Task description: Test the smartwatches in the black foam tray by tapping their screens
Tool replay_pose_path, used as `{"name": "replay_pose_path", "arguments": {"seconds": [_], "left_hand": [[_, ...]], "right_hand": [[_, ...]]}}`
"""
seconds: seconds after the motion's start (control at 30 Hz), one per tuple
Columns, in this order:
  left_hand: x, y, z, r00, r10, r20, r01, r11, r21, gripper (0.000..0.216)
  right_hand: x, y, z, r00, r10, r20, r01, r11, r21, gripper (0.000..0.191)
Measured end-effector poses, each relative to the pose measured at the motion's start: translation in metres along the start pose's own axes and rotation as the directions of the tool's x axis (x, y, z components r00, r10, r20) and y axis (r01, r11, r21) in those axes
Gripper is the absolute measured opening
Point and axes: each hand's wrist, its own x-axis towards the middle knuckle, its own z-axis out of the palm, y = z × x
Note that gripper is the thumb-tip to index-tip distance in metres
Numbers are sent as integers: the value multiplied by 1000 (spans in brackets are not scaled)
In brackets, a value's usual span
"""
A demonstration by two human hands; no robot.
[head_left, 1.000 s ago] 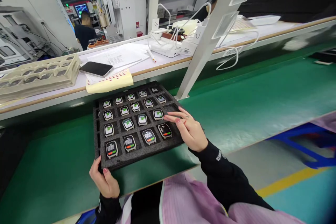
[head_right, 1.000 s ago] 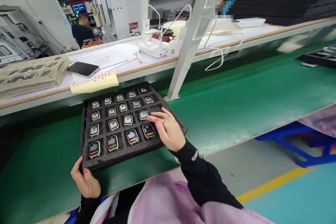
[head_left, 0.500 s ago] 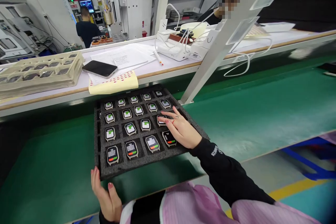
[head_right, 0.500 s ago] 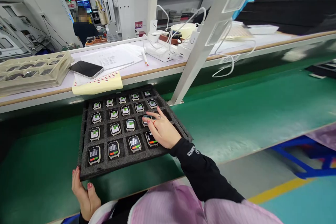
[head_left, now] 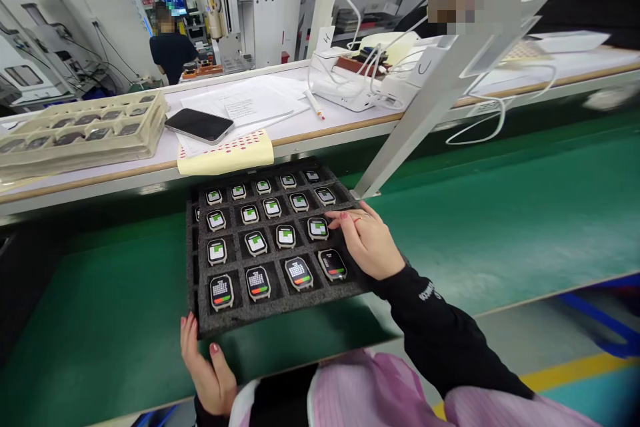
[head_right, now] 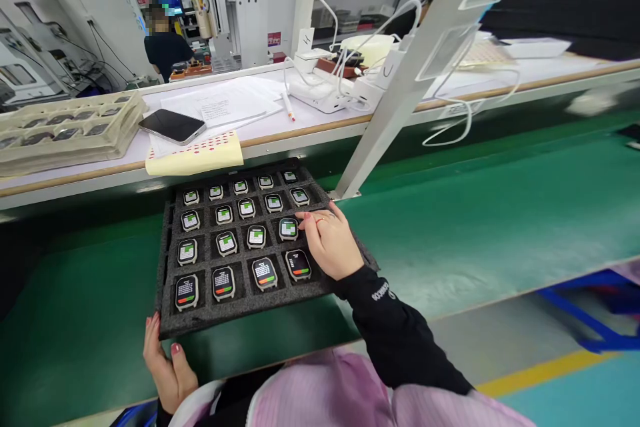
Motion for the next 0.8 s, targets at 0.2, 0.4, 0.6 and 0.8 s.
{"name": "replay_pose_path", "arguments": {"seconds": [0.2,0.4,0.6,0.8], "left_hand": [[2,1,0,1000,23,-1,-23,1000,0,60],[7,4,1,998,69,-5,-68,997,27,58],[5,1,0,997,77,-10,-76,995,57,58],[4,2,1,998,64,-20,-62,995,72,57]], "right_hand": [[-3,-8,-3,995,-86,42,83,994,71,44],[-6,-8,-2,968,-173,181,157,983,98,42],[-6,-6,-1,994,-101,30,99,993,60,43],[-6,-2,6,1000,16,0,-16,1000,23,43]]}}
